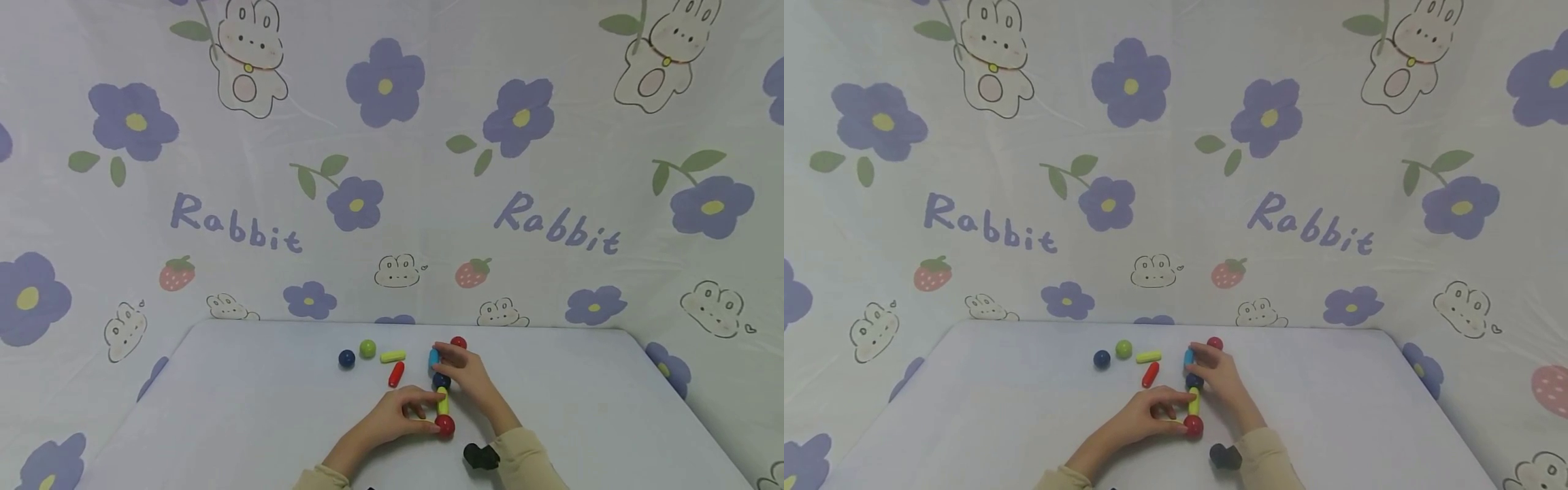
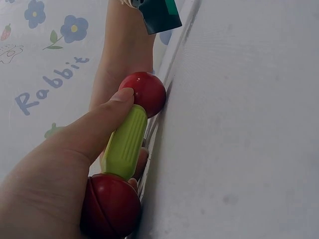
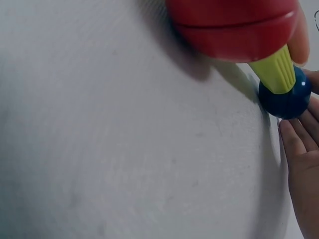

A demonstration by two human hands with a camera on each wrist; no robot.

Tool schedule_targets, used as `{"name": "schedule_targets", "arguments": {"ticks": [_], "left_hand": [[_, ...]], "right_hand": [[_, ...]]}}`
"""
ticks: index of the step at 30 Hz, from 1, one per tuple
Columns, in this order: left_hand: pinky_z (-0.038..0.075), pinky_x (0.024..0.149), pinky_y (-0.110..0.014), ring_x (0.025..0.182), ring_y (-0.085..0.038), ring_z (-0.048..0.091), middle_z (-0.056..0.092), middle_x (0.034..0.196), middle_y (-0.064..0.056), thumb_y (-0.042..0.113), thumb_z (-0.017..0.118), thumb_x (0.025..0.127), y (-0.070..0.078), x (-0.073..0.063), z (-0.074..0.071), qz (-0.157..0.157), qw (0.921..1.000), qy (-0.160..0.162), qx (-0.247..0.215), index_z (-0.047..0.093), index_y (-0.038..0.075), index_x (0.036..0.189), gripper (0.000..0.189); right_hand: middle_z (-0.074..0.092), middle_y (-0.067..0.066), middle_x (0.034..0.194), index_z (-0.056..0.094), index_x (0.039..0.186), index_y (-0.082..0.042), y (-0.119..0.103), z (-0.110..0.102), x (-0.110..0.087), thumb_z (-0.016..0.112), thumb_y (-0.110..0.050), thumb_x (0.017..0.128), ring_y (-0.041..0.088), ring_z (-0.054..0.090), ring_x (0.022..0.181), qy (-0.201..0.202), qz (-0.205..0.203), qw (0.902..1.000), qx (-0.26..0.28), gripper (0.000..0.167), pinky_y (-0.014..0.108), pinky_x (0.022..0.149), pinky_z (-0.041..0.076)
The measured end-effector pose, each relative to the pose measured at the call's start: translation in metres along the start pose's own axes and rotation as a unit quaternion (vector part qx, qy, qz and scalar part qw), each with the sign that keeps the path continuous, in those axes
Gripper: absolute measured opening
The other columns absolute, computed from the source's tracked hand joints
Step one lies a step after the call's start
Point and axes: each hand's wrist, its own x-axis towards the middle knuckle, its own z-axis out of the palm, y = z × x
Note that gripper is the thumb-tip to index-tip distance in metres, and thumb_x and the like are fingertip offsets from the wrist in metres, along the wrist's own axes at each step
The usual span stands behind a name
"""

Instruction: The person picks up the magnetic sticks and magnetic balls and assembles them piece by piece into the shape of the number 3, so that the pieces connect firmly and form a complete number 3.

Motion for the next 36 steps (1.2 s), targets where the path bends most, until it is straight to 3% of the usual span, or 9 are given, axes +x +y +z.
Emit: {"name": "schedule_targets", "arguments": {"ticks": [9, 19, 36], "left_hand": [[0.048, 0.065, -0.025, 0.084, -0.029, 0.057, 0.059, 0.105, -0.009, 0.017, 0.071, 0.077, 0.002, -0.001, 0.001, -0.007, 1.0, 0.0, 0.0, 0.057, 0.011, 0.121, 0.046], [0.047, 0.065, -0.024, 0.083, -0.018, 0.058, 0.059, 0.105, 0.001, 0.027, 0.071, 0.076, -0.024, 0.005, 0.003, -0.003, 0.9999, 0.0, 0.012, 0.057, 0.021, 0.122, 0.048], [0.047, 0.064, -0.025, 0.082, -0.017, 0.057, 0.059, 0.104, 0.002, 0.027, 0.072, 0.076, -0.029, 0.006, 0.004, -0.009, 0.9999, 0.0, 0.011, 0.058, 0.023, 0.121, 0.048]], "right_hand": [[0.052, 0.005, 0.124, 0.052, 0.124, -0.006, 0.002, -0.005, -0.005, 0.064, -0.014, 0.084, 0.019, 0.046, 0.115, -0.001, -0.005, 0.9999, 0.013, 0.043, 0.035, 0.093, 0.036], [0.051, 0.006, 0.125, 0.052, 0.124, -0.007, 0.002, -0.007, -0.006, 0.063, -0.013, 0.084, 0.019, 0.043, 0.117, -0.004, 0.009, 0.9994, 0.035, 0.042, 0.037, 0.095, 0.033], [0.051, 0.001, 0.125, 0.054, 0.123, -0.012, 0.01, -0.01, -0.004, 0.062, -0.016, 0.086, 0.017, 0.043, 0.117, -0.01, 0.02, 0.9988, 0.045, 0.039, 0.039, 0.095, 0.033]]}}
